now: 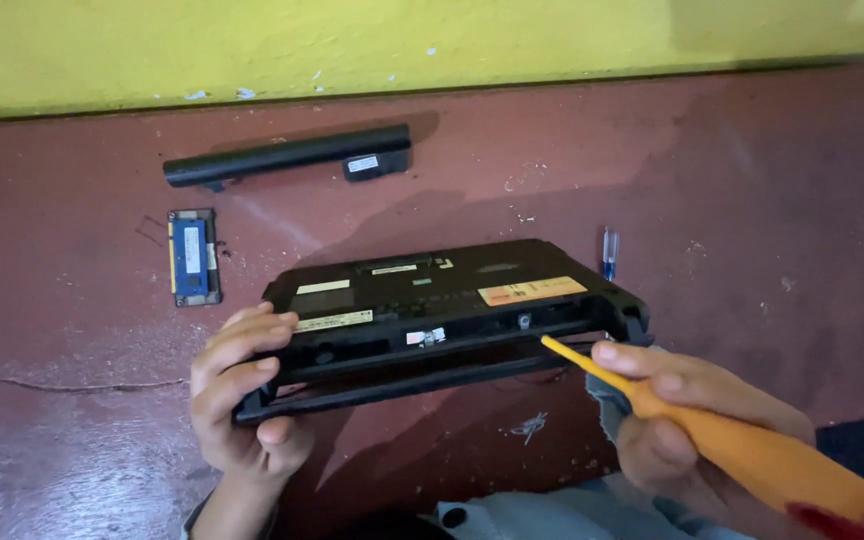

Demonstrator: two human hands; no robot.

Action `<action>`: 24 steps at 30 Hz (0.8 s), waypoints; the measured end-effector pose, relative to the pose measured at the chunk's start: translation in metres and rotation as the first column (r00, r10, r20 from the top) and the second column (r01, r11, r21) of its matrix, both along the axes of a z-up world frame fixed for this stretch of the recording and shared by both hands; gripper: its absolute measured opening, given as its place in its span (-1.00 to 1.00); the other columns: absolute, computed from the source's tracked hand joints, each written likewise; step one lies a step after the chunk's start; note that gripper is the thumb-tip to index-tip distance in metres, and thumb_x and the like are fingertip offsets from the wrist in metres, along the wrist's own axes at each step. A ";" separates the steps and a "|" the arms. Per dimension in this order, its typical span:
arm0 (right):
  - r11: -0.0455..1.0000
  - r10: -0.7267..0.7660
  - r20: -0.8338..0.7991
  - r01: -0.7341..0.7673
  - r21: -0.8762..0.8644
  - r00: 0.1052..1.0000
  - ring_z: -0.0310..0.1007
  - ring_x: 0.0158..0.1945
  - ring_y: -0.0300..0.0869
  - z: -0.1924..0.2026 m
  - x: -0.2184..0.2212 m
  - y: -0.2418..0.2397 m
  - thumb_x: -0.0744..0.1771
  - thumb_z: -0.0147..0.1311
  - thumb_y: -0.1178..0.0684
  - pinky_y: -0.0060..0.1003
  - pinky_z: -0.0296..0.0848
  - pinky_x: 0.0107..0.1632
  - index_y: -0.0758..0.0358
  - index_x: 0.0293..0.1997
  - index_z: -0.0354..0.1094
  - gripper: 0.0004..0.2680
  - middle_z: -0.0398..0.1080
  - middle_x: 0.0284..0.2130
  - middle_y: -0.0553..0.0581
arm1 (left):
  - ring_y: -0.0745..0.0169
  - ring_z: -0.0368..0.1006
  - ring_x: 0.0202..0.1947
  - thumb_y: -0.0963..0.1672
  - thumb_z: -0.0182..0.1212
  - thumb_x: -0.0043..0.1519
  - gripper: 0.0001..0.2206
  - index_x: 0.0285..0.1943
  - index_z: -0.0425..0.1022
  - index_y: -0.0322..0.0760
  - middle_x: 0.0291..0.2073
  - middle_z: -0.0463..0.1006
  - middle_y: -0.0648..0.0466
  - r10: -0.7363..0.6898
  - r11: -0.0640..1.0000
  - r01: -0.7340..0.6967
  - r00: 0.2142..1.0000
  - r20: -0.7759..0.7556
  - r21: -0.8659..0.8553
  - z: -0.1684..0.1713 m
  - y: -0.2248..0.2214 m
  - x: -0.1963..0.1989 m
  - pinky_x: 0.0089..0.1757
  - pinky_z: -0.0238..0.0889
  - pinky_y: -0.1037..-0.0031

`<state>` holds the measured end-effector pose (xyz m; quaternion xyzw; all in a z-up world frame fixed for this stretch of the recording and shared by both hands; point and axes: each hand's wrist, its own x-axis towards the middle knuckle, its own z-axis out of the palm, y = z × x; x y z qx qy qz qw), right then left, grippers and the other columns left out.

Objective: The person uses a screwdriver to remove screws from the bottom of a laptop, then flips it over and removes the keyboard. The person continues to unscrew internal components after the keyboard is removed.

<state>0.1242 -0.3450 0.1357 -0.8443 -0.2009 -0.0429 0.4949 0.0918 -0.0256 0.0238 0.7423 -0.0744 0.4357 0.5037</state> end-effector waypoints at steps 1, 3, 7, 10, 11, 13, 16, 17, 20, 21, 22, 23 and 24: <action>0.996 0.056 0.103 -0.048 -0.070 0.993 0.73 0.01 -0.10 -0.004 0.006 0.002 0.31 0.14 0.14 -0.42 0.72 0.14 0.28 0.03 0.27 -0.77 0.53 0.01 0.28 | -0.10 0.57 -0.16 0.10 -0.15 0.50 -0.63 0.01 0.26 -0.26 -0.17 0.47 -0.18 0.027 1.000 -0.027 0.999 0.020 -0.011 -0.001 -0.001 0.002 0.06 0.53 0.02; 0.996 0.040 0.123 -0.030 -0.084 0.992 0.73 -0.02 -0.16 -0.009 0.007 0.002 0.31 0.14 0.16 -0.49 0.69 0.10 0.31 0.01 0.30 -0.80 0.54 -0.01 0.24 | -0.11 0.56 -0.17 0.09 -0.15 0.50 -0.64 0.01 0.25 -0.25 -0.18 0.46 -0.18 0.024 1.000 -0.023 0.999 0.024 -0.017 -0.001 -0.001 0.003 0.05 0.52 0.01; 0.992 0.039 0.130 -0.023 -0.122 0.991 0.73 -0.05 -0.13 -0.005 0.008 0.006 0.33 0.07 0.21 -0.48 0.69 0.08 0.35 0.02 0.25 -0.82 0.55 -0.06 0.29 | -0.12 0.56 -0.16 0.09 -0.13 0.49 -0.65 0.01 0.25 -0.23 -0.17 0.47 -0.17 0.018 1.000 -0.017 1.000 0.019 -0.021 -0.002 -0.001 0.001 0.06 0.51 0.01; 0.993 0.020 0.189 0.003 -0.122 0.982 0.73 -0.08 -0.07 -0.005 0.009 0.015 0.34 0.04 0.14 -0.42 0.72 0.04 0.34 -0.02 0.23 -0.84 0.55 -0.11 0.34 | -0.13 0.57 -0.14 0.09 -0.13 0.49 -0.66 0.02 0.26 -0.23 -0.15 0.46 -0.17 0.002 1.000 -0.002 1.000 -0.006 -0.018 -0.002 0.001 -0.001 0.08 0.50 -0.01; 0.992 0.021 0.189 0.003 -0.123 0.982 0.73 -0.08 -0.07 -0.004 0.007 0.016 0.34 0.04 0.14 -0.42 0.72 0.04 0.34 -0.02 0.23 -0.84 0.55 -0.11 0.34 | -0.13 0.57 -0.14 0.09 -0.13 0.49 -0.66 0.02 0.26 -0.23 -0.15 0.46 -0.17 0.002 1.000 -0.002 1.000 -0.006 -0.019 -0.002 0.001 -0.001 0.08 0.50 -0.01; 0.989 -0.020 0.175 0.045 -0.138 0.984 0.71 -0.09 -0.15 -0.003 0.002 0.018 0.28 0.17 0.22 -0.53 0.65 0.02 0.35 -0.08 0.27 -0.81 0.55 -0.09 0.32 | -0.13 0.57 -0.14 0.09 -0.13 0.48 -0.65 0.02 0.26 -0.23 -0.16 0.48 -0.18 -0.002 1.000 0.002 1.000 -0.012 -0.008 -0.002 0.002 -0.002 0.07 0.51 0.00; 0.614 0.398 -0.777 0.488 0.620 0.487 0.43 -0.50 -0.07 -0.005 -0.009 -0.014 0.36 -0.12 0.23 -0.33 0.31 -0.49 0.65 0.29 0.29 -0.65 0.39 -0.55 0.46 | -0.13 0.57 -0.16 0.09 -0.13 0.48 -0.65 0.01 0.25 -0.24 -0.17 0.47 -0.19 0.013 1.000 -0.013 1.000 0.008 -0.013 -0.001 0.000 0.000 0.06 0.51 0.00; 0.616 0.397 -0.778 0.487 0.619 0.487 0.43 -0.50 -0.07 0.002 -0.005 -0.001 0.36 -0.12 0.23 -0.33 0.31 -0.49 0.65 0.29 0.29 -0.65 0.39 -0.55 0.46 | -0.13 0.57 -0.16 0.09 -0.13 0.48 -0.65 0.01 0.25 -0.24 -0.17 0.47 -0.19 0.014 1.000 -0.014 1.000 0.009 -0.015 -0.001 0.000 0.000 0.06 0.51 0.00; 0.965 0.190 0.073 -0.172 -0.199 0.979 0.73 0.06 -0.08 0.030 0.002 0.036 0.29 0.14 0.12 -0.30 0.68 0.20 0.30 -0.01 0.35 -0.79 0.55 0.00 0.31 | -0.13 0.57 -0.16 0.09 -0.12 0.47 -0.65 0.00 0.27 -0.24 -0.17 0.48 -0.19 0.025 0.999 -0.025 1.000 -0.004 -0.025 -0.001 -0.002 0.000 0.07 0.51 0.01; 0.950 0.109 0.078 -0.081 -0.301 0.991 0.65 -0.05 -0.18 0.044 0.001 0.047 0.26 0.19 0.18 -0.36 0.59 0.12 0.29 -0.04 0.42 -0.79 0.56 -0.01 0.21 | -0.08 0.56 -0.13 0.09 -0.12 0.48 -0.65 0.01 0.27 -0.23 -0.16 0.49 -0.17 0.036 0.999 -0.036 0.999 0.008 -0.024 0.001 -0.003 0.001 0.08 0.50 0.04; 0.917 0.027 0.092 0.012 -0.398 0.995 0.56 -0.16 -0.28 0.057 -0.001 0.059 0.23 0.24 0.24 -0.42 0.49 0.03 0.29 -0.07 0.48 -0.79 0.56 -0.03 0.11 | -0.03 0.55 -0.10 0.09 -0.12 0.49 -0.66 0.02 0.27 -0.22 -0.14 0.49 -0.14 0.046 0.999 -0.046 0.999 0.020 -0.023 0.002 -0.004 0.002 0.09 0.49 0.08; 0.917 0.027 0.094 0.012 -0.398 0.995 0.56 -0.16 -0.28 0.057 0.004 0.055 0.23 0.24 0.24 -0.42 0.49 0.03 0.29 -0.07 0.48 -0.79 0.56 -0.03 0.11 | -0.03 0.55 -0.10 0.09 -0.12 0.49 -0.66 0.02 0.27 -0.22 -0.14 0.49 -0.14 0.047 0.999 -0.046 0.999 0.022 -0.023 0.002 -0.004 0.002 0.09 0.49 0.08; 0.937 0.075 0.029 -0.061 -0.343 0.997 0.61 -0.04 -0.16 0.056 0.008 0.052 0.24 0.13 0.18 -0.30 0.50 0.15 0.33 -0.08 0.48 -0.80 0.57 -0.04 0.18 | -0.04 0.55 -0.10 0.09 -0.12 0.49 -0.66 0.02 0.27 -0.22 -0.14 0.48 -0.15 0.031 0.999 -0.031 0.999 0.018 -0.026 0.002 -0.004 0.002 0.08 0.49 0.07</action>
